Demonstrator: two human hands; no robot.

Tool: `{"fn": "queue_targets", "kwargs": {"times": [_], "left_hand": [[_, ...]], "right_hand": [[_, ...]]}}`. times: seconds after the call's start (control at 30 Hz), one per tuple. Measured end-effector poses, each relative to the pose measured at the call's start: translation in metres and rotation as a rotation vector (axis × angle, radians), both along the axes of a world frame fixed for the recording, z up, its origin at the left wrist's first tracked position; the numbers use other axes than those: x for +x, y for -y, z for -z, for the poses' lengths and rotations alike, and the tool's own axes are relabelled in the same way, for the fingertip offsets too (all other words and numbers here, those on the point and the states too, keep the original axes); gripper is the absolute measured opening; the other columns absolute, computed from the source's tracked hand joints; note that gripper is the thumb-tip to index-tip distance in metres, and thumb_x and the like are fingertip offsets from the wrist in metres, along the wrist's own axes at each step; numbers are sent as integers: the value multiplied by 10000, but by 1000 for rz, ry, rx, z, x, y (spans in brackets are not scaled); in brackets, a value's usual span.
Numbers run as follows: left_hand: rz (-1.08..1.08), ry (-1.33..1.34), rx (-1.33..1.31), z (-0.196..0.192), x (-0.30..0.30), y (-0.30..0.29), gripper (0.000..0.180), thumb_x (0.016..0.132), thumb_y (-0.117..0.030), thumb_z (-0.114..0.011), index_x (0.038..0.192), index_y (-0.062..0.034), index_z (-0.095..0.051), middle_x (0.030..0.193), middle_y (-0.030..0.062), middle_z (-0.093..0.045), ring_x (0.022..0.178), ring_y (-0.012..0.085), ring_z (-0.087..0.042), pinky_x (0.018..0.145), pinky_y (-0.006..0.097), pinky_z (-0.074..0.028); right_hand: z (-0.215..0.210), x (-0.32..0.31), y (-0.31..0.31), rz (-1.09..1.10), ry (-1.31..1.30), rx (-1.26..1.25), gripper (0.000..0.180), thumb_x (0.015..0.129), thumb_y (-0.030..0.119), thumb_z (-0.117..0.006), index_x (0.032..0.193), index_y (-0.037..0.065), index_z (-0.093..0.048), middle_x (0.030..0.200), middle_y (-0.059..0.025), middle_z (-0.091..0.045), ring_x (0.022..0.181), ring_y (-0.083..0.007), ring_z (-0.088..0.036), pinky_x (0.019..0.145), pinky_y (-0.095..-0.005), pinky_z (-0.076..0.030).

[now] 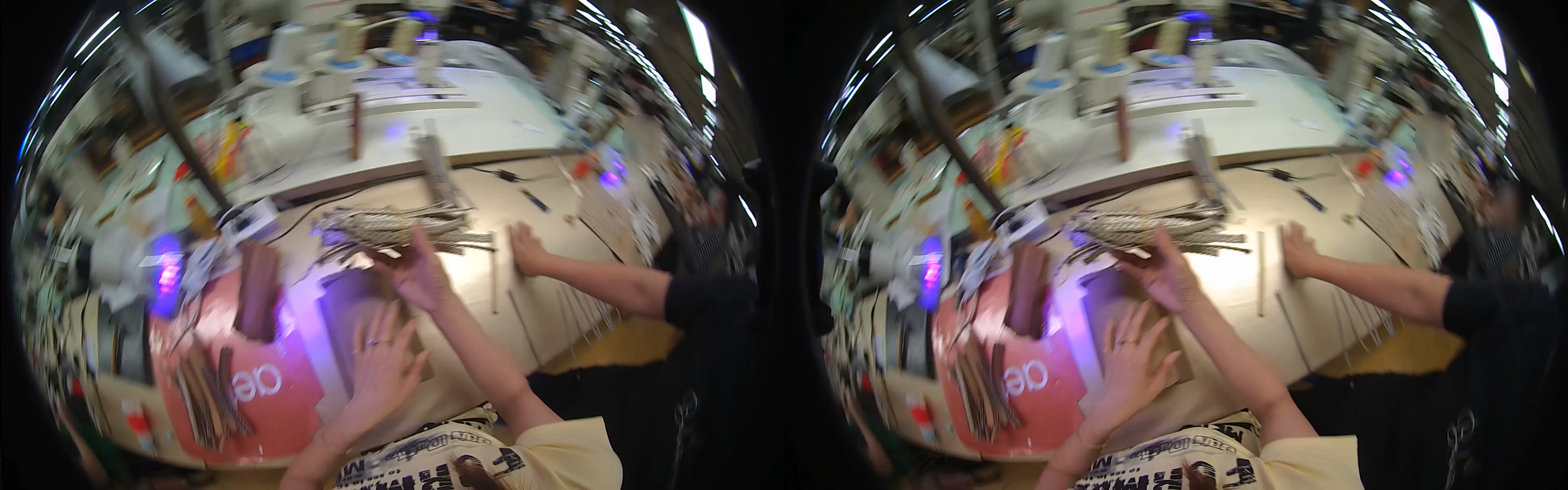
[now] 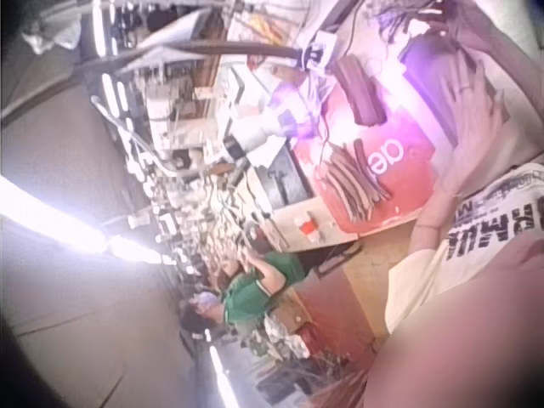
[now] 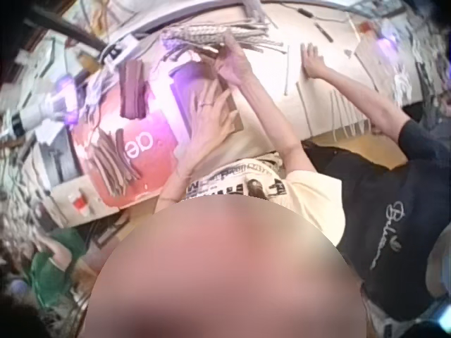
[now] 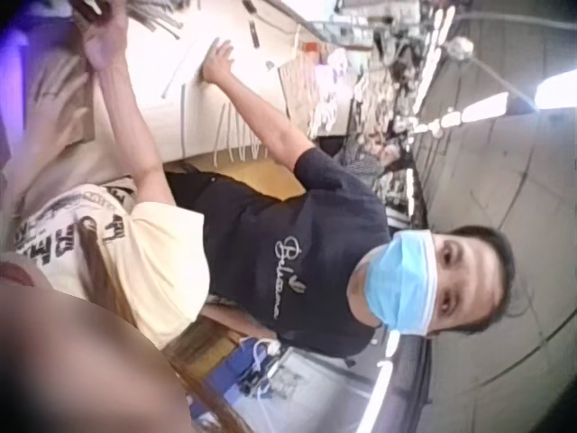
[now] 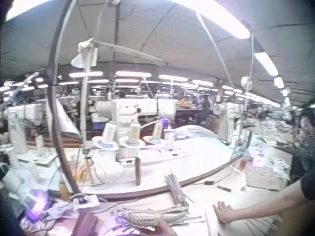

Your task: The person wraps a braided strap around a cardboard form, then handles multiple braided straps and thin leather strips on a workbench. They align and stack the strips, secure them with a rubber band, and continue organizing materials on the table.

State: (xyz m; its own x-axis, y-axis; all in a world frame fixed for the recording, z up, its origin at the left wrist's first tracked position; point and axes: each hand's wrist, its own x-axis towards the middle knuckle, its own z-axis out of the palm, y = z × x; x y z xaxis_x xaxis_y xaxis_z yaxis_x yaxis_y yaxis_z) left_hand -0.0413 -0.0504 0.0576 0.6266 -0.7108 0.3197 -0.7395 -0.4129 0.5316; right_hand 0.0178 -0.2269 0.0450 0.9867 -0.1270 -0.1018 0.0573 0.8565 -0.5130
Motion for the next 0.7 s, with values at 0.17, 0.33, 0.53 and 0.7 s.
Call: {"fn": "queue_targets", "kwargs": {"times": [0.17,0.33,0.53,0.7], "left_hand": [[18,-54,68,8,0,-1,476,865,-343,-693,1248,-68,-633,1384,157,-543,1409,356,-361,1187,567,-143],[19,-61,10,11,2,2,463,859,-346,-688,1186,-20,-652,1329,172,-575,1384,379,-378,1185,581,-143],[14,-24,91,10,1,1,444,831,-320,-683,1070,52,-662,1266,215,-583,1319,412,-418,1178,600,-149],[23,-52,88,7,1,1,434,819,-305,-686,1051,61,-664,1249,229,-588,1314,422,-417,1179,599,-148]], "right_hand": [[22,-17,12,118,79,48,516,967,426,-607,1364,112,-508,1290,-117,-606,1182,-284,-608,954,-364,-562],[24,-32,-4,106,110,94,413,1011,330,-573,1340,85,-522,1281,-107,-618,1134,-243,-633,954,-343,-555],[28,-40,-27,-17,67,-88,644,998,346,-589,1547,185,-293,1344,-102,-582,1124,-223,-646,956,-334,-538],[30,-39,-29,-21,63,-187,658,995,326,-598,1551,162,-288,1338,-93,-582,1145,-204,-627,956,-328,-525]]}}
